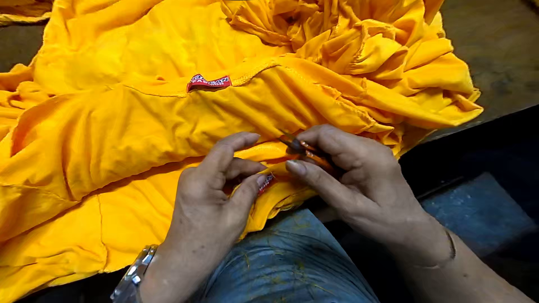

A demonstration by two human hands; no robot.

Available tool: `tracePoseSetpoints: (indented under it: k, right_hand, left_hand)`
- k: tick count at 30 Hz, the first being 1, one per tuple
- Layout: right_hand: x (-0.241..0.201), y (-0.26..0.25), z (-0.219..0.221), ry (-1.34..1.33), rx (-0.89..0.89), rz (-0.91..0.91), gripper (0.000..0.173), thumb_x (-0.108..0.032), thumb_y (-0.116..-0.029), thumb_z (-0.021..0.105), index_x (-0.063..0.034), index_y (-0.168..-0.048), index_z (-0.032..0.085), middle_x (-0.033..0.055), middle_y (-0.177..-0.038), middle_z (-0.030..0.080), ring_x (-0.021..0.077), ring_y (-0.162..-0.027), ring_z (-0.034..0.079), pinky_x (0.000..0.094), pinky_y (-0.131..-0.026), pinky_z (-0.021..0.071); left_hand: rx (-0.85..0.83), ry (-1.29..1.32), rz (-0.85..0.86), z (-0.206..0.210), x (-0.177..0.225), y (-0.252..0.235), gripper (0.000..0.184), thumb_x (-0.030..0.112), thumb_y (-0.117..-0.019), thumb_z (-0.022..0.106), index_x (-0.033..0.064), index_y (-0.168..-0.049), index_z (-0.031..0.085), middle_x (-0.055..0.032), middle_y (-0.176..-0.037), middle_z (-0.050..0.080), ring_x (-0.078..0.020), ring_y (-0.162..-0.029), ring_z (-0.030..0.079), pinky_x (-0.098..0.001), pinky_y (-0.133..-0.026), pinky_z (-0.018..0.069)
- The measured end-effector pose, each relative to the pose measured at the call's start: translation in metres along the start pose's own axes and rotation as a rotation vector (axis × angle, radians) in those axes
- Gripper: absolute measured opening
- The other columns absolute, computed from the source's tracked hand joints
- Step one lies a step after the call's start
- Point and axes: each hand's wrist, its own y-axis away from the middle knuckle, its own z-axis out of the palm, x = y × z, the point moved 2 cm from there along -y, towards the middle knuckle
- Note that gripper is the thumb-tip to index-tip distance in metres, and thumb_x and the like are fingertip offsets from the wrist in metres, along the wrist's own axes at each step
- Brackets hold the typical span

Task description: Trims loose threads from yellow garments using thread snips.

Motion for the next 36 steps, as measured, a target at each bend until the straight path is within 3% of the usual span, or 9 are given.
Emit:
tracePoseSetpoints:
  k: [2, 4, 8, 29, 33, 36]
  right_hand:
    - [-0.004, 0.011, -0.005, 0.133, 0.043, -0.136, 0.037, -0.028, -0.1078, 0.047, 0.0008, -0.125, 0.063, 0.0016, -0.095, 0.061, 0.0043, -0.078, 0.056, 0.02, -0.064, 0.0466]
    - [-0.005, 0.024, -0.005, 0.27, 0.093, -0.225, 0.043, -0.027, -0.1087, 0.039, 0.003, -0.127, 0.064, 0.0068, -0.094, 0.06, 0.0116, -0.078, 0.056, 0.0262, -0.062, 0.0457]
    - [0.004, 0.042, 0.006, 0.404, 0.126, -0.274, 0.039, -0.025, -0.1076, 0.044, 0.0016, -0.119, 0.07, 0.0088, -0.084, 0.061, 0.018, -0.07, 0.056, 0.0301, -0.056, 0.0432]
    - [0.004, 0.036, 0.017, 0.423, 0.156, -0.325, 0.029, -0.019, -0.1047, 0.053, 0.0014, -0.105, 0.074, 0.0066, -0.076, 0.057, 0.0175, -0.066, 0.054, 0.0292, -0.054, 0.0398]
    - [0.009, 0.035, 0.014, 0.268, 0.134, -0.287, 0.03, -0.019, -0.1061, 0.05, 0.001, -0.103, 0.072, 0.0048, -0.078, 0.059, 0.0126, -0.068, 0.056, 0.0257, -0.056, 0.0429]
    - [0.01, 0.036, 0.003, -0.103, 0.152, -0.176, 0.035, -0.02, -0.111, 0.04, 0.0015, -0.111, 0.068, 0.0014, -0.093, 0.065, 0.0014, -0.08, 0.059, 0.0164, -0.068, 0.0499]
  left_hand:
    - [0.012, 0.1, -0.122, -0.005, 0.001, 0.0, 0.05, -0.003, -0.0909, 0.071, 0.0037, -0.138, 0.056, -0.0038, -0.098, 0.077, -0.0133, -0.079, 0.074, -0.0233, -0.068, 0.0626]
    - [0.037, 0.164, -0.202, -0.009, 0.0, 0.001, 0.049, -0.005, -0.0905, 0.071, 0.005, -0.136, 0.056, -0.0047, -0.095, 0.077, -0.0137, -0.075, 0.074, -0.0233, -0.065, 0.0623]
    - [0.08, 0.24, -0.264, -0.008, 0.0, 0.004, 0.048, -0.005, -0.0884, 0.072, 0.0046, -0.133, 0.057, -0.0077, -0.093, 0.077, -0.0159, -0.074, 0.074, -0.025, -0.064, 0.0625]
    - [0.131, 0.256, -0.325, 0.0, 0.003, 0.01, 0.053, -0.005, -0.0862, 0.072, 0.0047, -0.136, 0.056, -0.0089, -0.091, 0.078, -0.0177, -0.074, 0.075, -0.0264, -0.062, 0.0628]
    - [0.123, 0.285, -0.34, -0.001, 0.0, 0.011, 0.054, -0.005, -0.0869, 0.072, 0.0045, -0.137, 0.055, -0.0099, -0.092, 0.078, -0.0179, -0.075, 0.076, -0.0265, -0.063, 0.0628]
    - [0.112, 0.307, -0.347, -0.003, -0.001, 0.011, 0.054, -0.005, -0.0879, 0.071, 0.0047, -0.139, 0.055, -0.0099, -0.094, 0.078, -0.0172, -0.077, 0.076, -0.0264, -0.065, 0.0631]
